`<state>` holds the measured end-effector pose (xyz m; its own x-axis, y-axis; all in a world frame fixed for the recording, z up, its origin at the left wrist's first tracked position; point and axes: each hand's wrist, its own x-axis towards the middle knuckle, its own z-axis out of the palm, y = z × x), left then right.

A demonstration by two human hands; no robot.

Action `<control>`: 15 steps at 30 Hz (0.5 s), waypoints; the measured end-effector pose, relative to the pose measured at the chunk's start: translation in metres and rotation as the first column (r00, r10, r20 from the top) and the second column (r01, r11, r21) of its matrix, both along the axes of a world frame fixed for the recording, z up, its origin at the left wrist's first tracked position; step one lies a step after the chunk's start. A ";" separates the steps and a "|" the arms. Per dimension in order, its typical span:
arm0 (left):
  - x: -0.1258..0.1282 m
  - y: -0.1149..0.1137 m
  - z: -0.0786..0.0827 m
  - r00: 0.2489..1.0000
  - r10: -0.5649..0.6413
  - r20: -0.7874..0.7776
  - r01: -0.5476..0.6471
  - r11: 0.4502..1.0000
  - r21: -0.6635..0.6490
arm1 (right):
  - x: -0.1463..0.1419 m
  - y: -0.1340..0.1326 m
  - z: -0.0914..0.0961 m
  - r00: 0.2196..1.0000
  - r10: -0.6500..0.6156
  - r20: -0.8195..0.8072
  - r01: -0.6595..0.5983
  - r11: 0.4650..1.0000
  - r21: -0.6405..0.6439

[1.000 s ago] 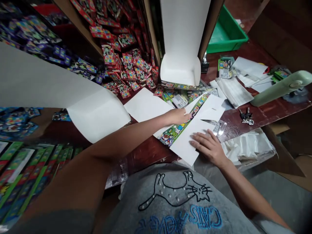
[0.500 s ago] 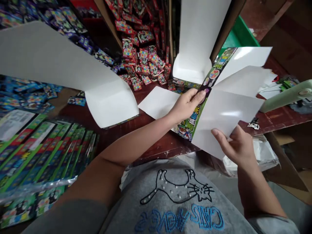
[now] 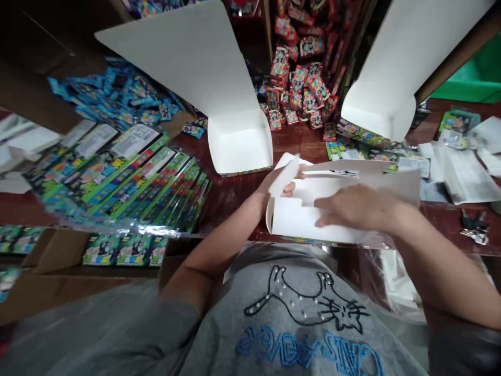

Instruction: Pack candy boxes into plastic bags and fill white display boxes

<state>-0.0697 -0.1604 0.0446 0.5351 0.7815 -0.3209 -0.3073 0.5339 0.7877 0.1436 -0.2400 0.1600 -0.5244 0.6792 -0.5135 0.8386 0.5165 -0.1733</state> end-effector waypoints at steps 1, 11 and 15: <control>-0.014 -0.004 -0.015 0.997 0.072 0.031 -0.072 0.997 -0.006 | -0.012 0.013 -0.011 0.993 -0.071 0.095 0.067 0.997 0.043; -0.033 -0.017 -0.040 0.711 0.458 -0.533 -0.200 0.859 0.471 | -0.014 0.017 -0.099 0.982 -0.128 -0.138 0.152 0.971 0.182; -0.002 -0.009 -0.036 0.468 0.547 -0.694 -0.003 0.786 0.618 | -0.010 -0.022 -0.085 0.927 -0.019 -0.376 0.198 0.874 0.444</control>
<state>-0.0713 -0.1699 0.0081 -0.0356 0.9993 -0.0074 0.5502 0.0258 0.8346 0.1336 -0.2617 0.0750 -0.5157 0.8530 0.0805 0.8239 0.5194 -0.2268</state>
